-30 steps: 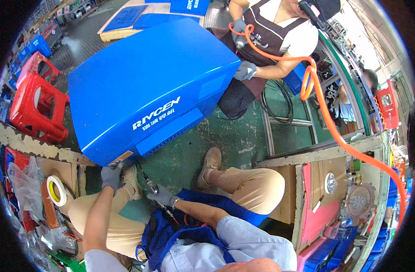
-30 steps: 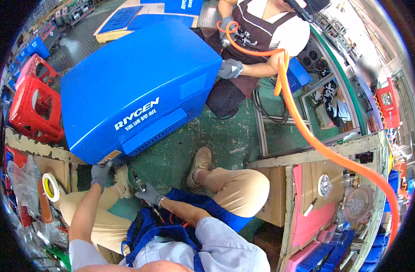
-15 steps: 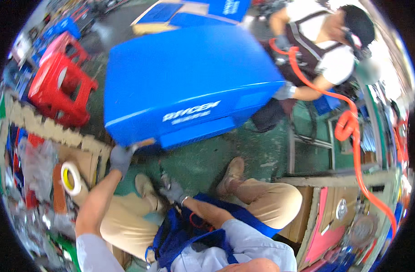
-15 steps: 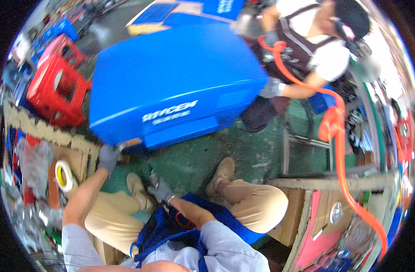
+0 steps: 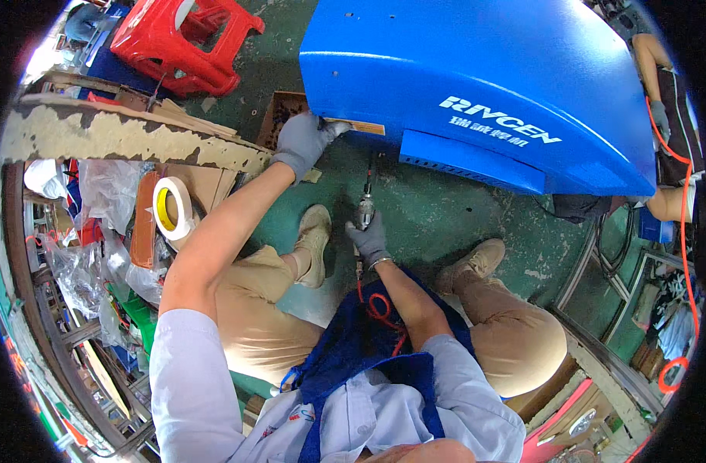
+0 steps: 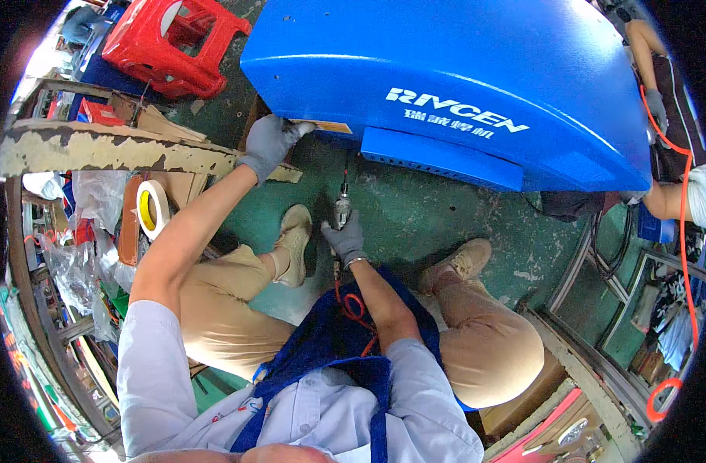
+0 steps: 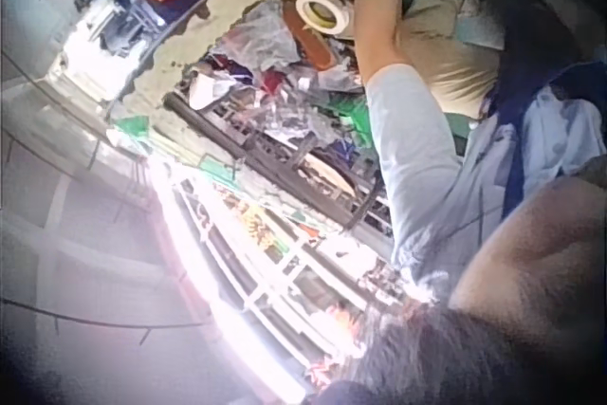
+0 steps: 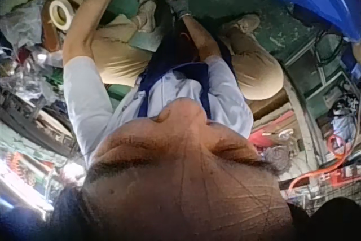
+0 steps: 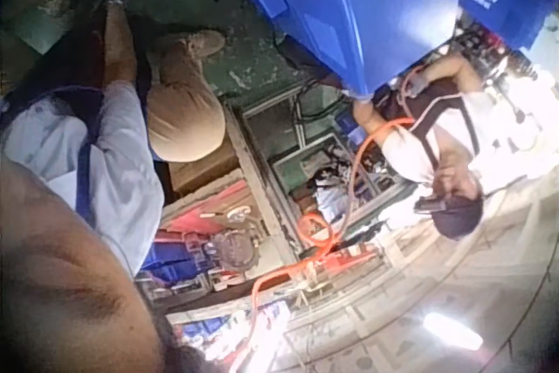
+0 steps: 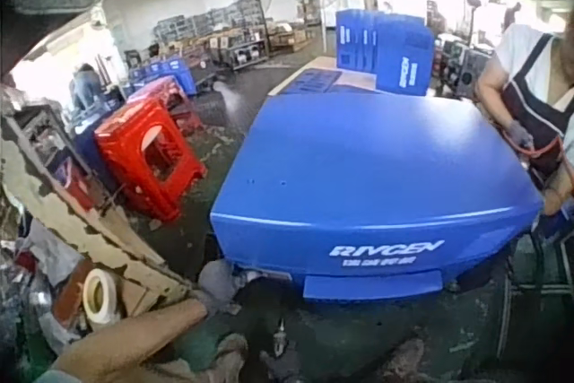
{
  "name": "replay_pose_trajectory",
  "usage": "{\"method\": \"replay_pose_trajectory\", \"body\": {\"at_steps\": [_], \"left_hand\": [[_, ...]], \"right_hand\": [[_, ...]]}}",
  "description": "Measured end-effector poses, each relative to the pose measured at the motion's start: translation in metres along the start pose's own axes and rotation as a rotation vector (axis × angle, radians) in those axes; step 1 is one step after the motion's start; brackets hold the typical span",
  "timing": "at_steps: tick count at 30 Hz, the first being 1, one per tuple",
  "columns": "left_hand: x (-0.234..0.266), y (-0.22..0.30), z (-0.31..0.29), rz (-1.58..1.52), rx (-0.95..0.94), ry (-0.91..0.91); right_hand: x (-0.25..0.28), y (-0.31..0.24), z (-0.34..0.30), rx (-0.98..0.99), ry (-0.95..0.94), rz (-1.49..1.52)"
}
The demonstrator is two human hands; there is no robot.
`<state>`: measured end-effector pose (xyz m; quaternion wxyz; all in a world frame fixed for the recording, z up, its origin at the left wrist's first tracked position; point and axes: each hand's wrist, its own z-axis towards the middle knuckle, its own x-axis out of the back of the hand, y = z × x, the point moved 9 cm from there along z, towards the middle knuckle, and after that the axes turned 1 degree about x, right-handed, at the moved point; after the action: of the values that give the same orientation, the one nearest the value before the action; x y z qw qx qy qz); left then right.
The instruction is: Assemble and clean a metal equipment casing using a power screwdriver and a scraper.
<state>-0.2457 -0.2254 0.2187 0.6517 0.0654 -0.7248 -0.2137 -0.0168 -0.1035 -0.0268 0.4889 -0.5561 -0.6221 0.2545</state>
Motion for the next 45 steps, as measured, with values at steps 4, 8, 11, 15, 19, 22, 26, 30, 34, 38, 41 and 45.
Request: {"method": "replay_pose_trajectory", "body": {"at_steps": [4,8,11,15,19,22,26,30,34,38,41,45], "left_hand": [[0.002,-0.001,0.012,-0.022,-0.013,0.025],[0.007,0.013,0.02,-0.01,-0.006,0.015],[0.004,-0.005,0.023,-0.071,-0.04,0.088],[0.005,0.0,0.026,-0.133,-0.09,0.111],[0.007,0.002,0.023,-0.075,-0.031,0.074],[0.007,0.001,0.023,-0.111,-0.056,0.098],[0.012,-0.003,0.02,-0.153,-0.059,0.131],[0.002,-0.011,0.025,0.076,0.034,0.035],[0.008,-0.008,0.024,-0.07,-0.051,0.13],[0.003,-0.004,0.021,-0.157,-0.051,0.139],[-0.003,-0.002,0.021,-0.203,-0.049,0.118],[-0.013,-0.017,0.019,-0.336,-0.009,0.13]], "right_hand": [[0.0,0.003,0.014,-0.066,-0.049,-0.098],[-0.006,-0.002,0.018,-0.035,-0.016,0.102],[-0.022,-0.025,0.015,-0.088,-0.052,0.236],[-0.025,-0.021,0.019,-0.087,0.004,0.207],[-0.027,-0.01,0.019,-0.051,0.093,0.186],[-0.032,-0.008,0.02,-0.062,0.062,0.188],[-0.037,-0.018,0.016,-0.145,-0.061,0.193],[-0.041,-0.007,0.013,-0.208,-0.058,0.263],[-0.036,-0.011,0.013,-0.137,-0.027,0.243],[-0.027,-0.007,0.012,-0.113,-0.035,0.204],[-0.026,-0.007,0.008,-0.096,-0.093,0.23],[-0.007,-0.042,-0.015,-0.033,-0.084,0.198]]}}
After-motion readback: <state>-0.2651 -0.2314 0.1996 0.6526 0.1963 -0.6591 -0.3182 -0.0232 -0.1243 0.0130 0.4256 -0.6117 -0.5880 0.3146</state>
